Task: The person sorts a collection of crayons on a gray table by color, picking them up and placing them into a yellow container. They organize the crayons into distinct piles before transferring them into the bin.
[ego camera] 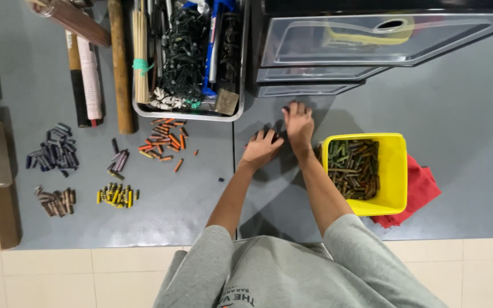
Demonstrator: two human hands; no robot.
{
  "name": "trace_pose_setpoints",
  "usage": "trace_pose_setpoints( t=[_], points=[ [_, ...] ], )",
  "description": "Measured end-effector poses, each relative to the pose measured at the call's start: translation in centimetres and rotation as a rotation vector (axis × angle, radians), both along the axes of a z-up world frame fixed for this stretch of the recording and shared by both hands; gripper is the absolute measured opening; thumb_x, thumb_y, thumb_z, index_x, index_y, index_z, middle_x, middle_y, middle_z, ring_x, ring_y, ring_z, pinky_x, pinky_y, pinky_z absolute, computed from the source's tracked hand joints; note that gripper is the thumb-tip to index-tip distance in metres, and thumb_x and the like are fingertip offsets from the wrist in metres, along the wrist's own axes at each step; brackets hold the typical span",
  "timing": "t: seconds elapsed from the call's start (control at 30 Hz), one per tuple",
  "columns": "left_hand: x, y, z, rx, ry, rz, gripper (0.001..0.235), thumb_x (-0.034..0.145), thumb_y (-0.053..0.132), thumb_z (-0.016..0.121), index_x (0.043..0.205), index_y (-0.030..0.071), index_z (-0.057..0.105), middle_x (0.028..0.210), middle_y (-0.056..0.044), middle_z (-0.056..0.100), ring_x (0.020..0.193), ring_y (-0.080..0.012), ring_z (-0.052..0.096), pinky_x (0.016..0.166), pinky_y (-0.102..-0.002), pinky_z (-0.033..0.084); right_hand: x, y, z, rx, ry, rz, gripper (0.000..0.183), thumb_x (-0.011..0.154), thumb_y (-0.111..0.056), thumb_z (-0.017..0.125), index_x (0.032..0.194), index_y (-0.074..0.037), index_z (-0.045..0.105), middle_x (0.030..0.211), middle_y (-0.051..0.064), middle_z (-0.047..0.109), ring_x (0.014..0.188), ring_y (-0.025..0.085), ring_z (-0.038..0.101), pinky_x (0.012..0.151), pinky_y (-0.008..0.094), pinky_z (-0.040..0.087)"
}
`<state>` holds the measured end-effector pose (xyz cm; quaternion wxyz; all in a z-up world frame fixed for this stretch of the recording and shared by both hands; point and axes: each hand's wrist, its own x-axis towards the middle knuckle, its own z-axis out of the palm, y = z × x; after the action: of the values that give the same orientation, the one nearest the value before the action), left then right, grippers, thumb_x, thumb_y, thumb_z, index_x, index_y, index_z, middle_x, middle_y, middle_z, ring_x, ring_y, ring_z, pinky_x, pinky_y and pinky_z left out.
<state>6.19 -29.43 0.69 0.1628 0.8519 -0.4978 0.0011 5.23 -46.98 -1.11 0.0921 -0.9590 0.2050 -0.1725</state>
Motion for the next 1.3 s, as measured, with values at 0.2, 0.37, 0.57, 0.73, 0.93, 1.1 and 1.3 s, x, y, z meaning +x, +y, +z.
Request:
trace_pose_setpoints(
  t=[0.2,0.37,0.57,0.73,0.93,1.1,1.3],
  points=[
    [-0.8,1.0,-5.8,0.026,-0.138,-0.104,0.035,0.091,0.017,0.068,0.125,0.011,0.06,0.114,-0.01,0.062,0.099,-0.033,0.064,0.065,-0.04,0.06,0.7,1.0,-4.7,0.095,0.12,-0.036,0.028,0.105,-0.032,0.063,0.105,-0.005,0.059,0.101,0.018,0.067,0.09,0.036,0.069,0.071,0.044,0.058],
    [-1.3,0.5,-2.4,-0.042,-0.254,-0.147,0.034,0.084,0.013,0.064,0.118,0.013,0.061,0.108,-0.007,0.065,0.092,-0.0309,0.065,0.062,-0.036,0.06,-7.1,0.4,15.0,0.416,-0.13,0.074,0.021,0.104,-0.022,0.063,0.106,-0.002,0.06,0.096,0.02,0.067,0.087,0.04,0.067,0.073,0.047,0.055],
    [-3.1,1.4,-1.3,0.133,-0.297,-0.144,0.029,0.088,0.01,0.063,0.116,0.017,0.061,0.112,-0.006,0.065,0.093,-0.0267,0.065,0.061,-0.035,0.06,-19.1,-9.8,14.9,0.544,-0.331,-0.051,0.013,0.11,-0.012,0.059,0.106,0.0,0.058,0.095,0.022,0.066,0.087,0.042,0.066,0.077,0.047,0.052],
    [-4.3,1.6,-0.6,0.261,-0.306,-0.096,0.027,0.086,0.011,0.063,0.113,0.017,0.061,0.118,-0.004,0.064,0.109,-0.0278,0.061,0.076,-0.04,0.06,-20.6,-16.1,5.6,0.642,-0.198,-0.057,0.019,0.109,-0.014,0.062,0.103,0.003,0.057,0.091,0.024,0.066,0.084,0.044,0.064,0.076,0.05,0.05],
    [-4.1,1.6,-1.7,0.123,-0.154,0.102,0.019,0.095,0.02,0.062,0.113,0.016,0.06,0.121,-0.004,0.062,0.113,-0.0318,0.056,0.098,-0.055,0.047,-22.4,-17.8,6.7,0.473,-0.176,0.292,0.011,0.103,-0.008,0.06,0.109,0.001,0.061,0.11,0.024,0.063,0.104,0.044,0.06,0.091,0.05,0.051],
    [-4.2,1.8,-2.3,0.232,-0.258,0.083,0.027,0.092,0.014,0.059,0.119,0.016,0.059,0.118,-0.008,0.06,0.107,-0.0319,0.061,0.107,-0.054,0.048,-24.6,-17.8,14.5,0.912,-0.269,0.186,0.022,0.108,-0.009,0.055,0.127,0.001,0.06,0.126,0.017,0.059,0.119,0.027,0.061,0.102,0.035,0.051],
    [-4.2,1.5,-2.1,0.314,-0.347,0.036,0.03,0.088,0.01,0.064,0.117,0.013,0.057,0.118,-0.009,0.061,0.096,-0.0328,0.066,0.079,-0.04,0.06,-27.5,-20.7,17.7,1.076,-0.44,0.049,0.02,0.113,-0.005,0.051,0.13,0.002,0.06,0.126,0.007,0.065,0.122,0.016,0.06,0.108,0.031,0.048]
  ],
)
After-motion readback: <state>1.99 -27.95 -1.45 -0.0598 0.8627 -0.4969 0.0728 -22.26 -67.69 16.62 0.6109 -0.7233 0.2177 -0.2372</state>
